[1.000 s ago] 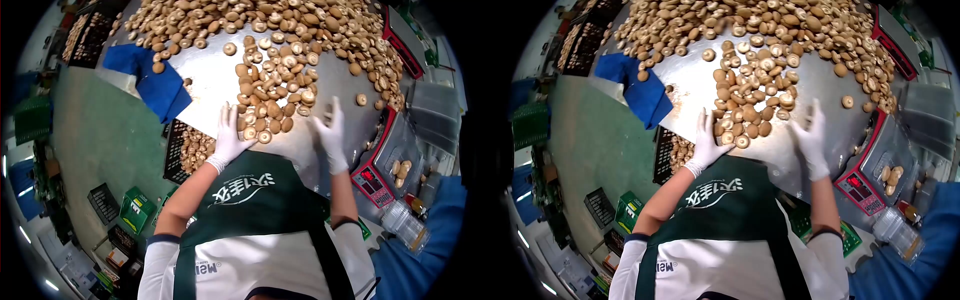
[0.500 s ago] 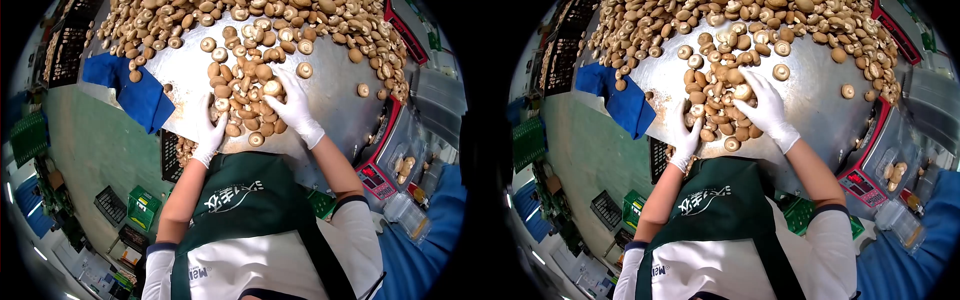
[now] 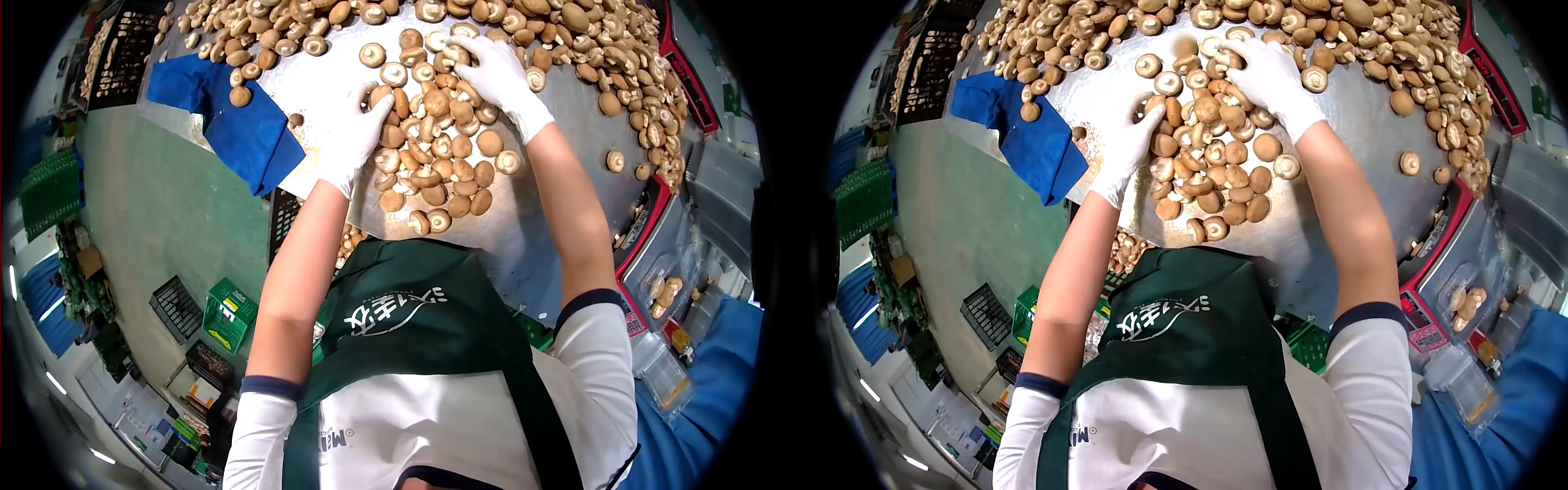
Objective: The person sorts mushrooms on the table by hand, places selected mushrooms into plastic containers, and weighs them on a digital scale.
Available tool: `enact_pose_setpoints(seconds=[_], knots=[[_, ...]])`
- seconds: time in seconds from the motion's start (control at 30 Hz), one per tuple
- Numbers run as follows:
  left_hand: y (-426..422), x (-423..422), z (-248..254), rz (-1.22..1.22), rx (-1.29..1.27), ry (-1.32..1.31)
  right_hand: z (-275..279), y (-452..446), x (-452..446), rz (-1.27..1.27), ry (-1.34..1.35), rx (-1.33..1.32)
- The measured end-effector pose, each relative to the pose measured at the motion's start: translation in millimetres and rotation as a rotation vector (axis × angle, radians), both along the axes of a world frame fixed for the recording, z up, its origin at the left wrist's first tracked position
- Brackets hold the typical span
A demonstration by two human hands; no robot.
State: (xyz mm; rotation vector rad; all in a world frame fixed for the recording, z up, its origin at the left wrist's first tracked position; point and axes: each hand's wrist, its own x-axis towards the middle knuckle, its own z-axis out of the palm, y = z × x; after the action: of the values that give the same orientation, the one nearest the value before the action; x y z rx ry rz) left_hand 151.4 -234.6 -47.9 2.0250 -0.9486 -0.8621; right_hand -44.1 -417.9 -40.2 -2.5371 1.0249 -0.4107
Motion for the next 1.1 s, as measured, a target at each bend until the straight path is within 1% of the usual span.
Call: enact_pose_setpoints(seconds=[0.03,0.07,0.1,0.13,0.17,0.2,0.23,0.27,0.3,0.33,0.4,0.43,0.5,0.53,0.57,0.6,0.63,0.7,0.73,0.77,0.8,0.83,0.9,0.93,1.0,1.03,1.1], knots=[[-6.9,1.9,0.3,-0.015,0.016,0.052,5.6,5.0,-4.5,-0.027,-0.038,0.123],[-13.2,3.5,-1.5,0.044,0.028,0.21,15.9,16.2,-10.4,-0.032,-0.071,0.208],[-11.9,6.7,-2.0,0.06,0.018,0.287,24.9,27.5,-15.9,-0.038,-0.105,0.296],[-10.1,11.2,3.7,0.074,0.01,0.363,15.4,37.1,-21.4,-0.026,-0.109,0.181],[-8.7,17.5,-3.2,0.127,-0.01,0.517,13.4,47.4,-26.5,-0.069,-0.138,0.133],[-7.2,23.6,-9.9,0.187,-0.027,0.666,9.3,54.8,-31.3,-0.102,-0.212,0.161],[-4.0,15.1,4.0,0.309,-0.086,0.783,8.4,60.9,-34.4,-0.129,-0.287,0.189],[-0.1,22.2,-7.5,0.324,-0.159,0.886,16.8,68.6,-36.1,-0.152,-0.356,0.253],[4.5,29.8,-18.7,0.339,-0.234,0.988,19.7,74.7,-36.5,-0.161,-0.498,0.294],[7.9,27.6,-12.9,0.364,-0.273,1.028,17.6,79.1,-38.5,-0.221,-0.558,0.293],[12.9,30.6,-9.9,0.364,-0.296,1.08,3.3,88.0,-43.9,-0.32,-0.716,0.272],[15.2,31.4,-8.2,0.353,-0.304,1.099,7.2,95.1,-49.3,-0.372,-0.699,0.276],[18.5,38.6,-6.0,0.401,-0.323,1.206,12.2,105.3,-56.6,-0.383,-0.687,0.213],[19.8,41.5,-5.0,0.421,-0.331,1.262,10.9,108.4,-61.7,-0.337,-0.586,0.147],[18.0,37.5,-0.6,0.504,-0.318,1.194,13.2,109.3,-70.1,-0.298,-0.475,0.069],[23.8,45.7,-9.4,0.414,-0.336,1.234,13.4,112.1,-74.4,-0.27,-0.488,0.073],[29.3,57.6,-19.3,0.32,-0.355,1.275,15.1,119.0,-78.4,-0.299,-0.462,0.119],[33.6,55.3,-6.2,0.312,-0.389,1.247,23.0,130.0,-79.5,-0.373,-0.549,0.313],[37.0,50.8,5.4,0.289,-0.399,1.167,22.2,132.3,-81.5,-0.376,-0.596,0.378],[41.8,48.8,11.3,0.316,-0.382,1.148,18.9,135.2,-83.0,-0.375,-0.646,0.447],[48.0,48.5,14.3,0.265,-0.405,1.164,10.3,136.7,-83.3,-0.388,-0.768,0.519],[54.2,46.4,19.4,0.217,-0.429,1.177,11.8,138.6,-83.1,-0.405,-0.832,0.598],[67.2,36.2,27.2,0.226,-0.469,1.25,16.2,143.3,-85.1,-0.437,-0.956,0.758],[72.9,30.3,31.1,0.23,-0.488,1.288,18.9,145.5,-88.3,-0.45,-0.91,0.749],[86.4,16.7,27.9,0.201,-0.425,1.311,26.0,149.6,-94.1,-0.477,-0.821,0.729],[92.2,6.0,30.4,0.175,-0.4,1.347,30.6,150.7,-96.5,-0.43,-0.744,0.579],[106.5,-10.5,24.7,0.16,-0.326,1.299,40.7,151.8,-97.9,-0.336,-0.588,0.283]])
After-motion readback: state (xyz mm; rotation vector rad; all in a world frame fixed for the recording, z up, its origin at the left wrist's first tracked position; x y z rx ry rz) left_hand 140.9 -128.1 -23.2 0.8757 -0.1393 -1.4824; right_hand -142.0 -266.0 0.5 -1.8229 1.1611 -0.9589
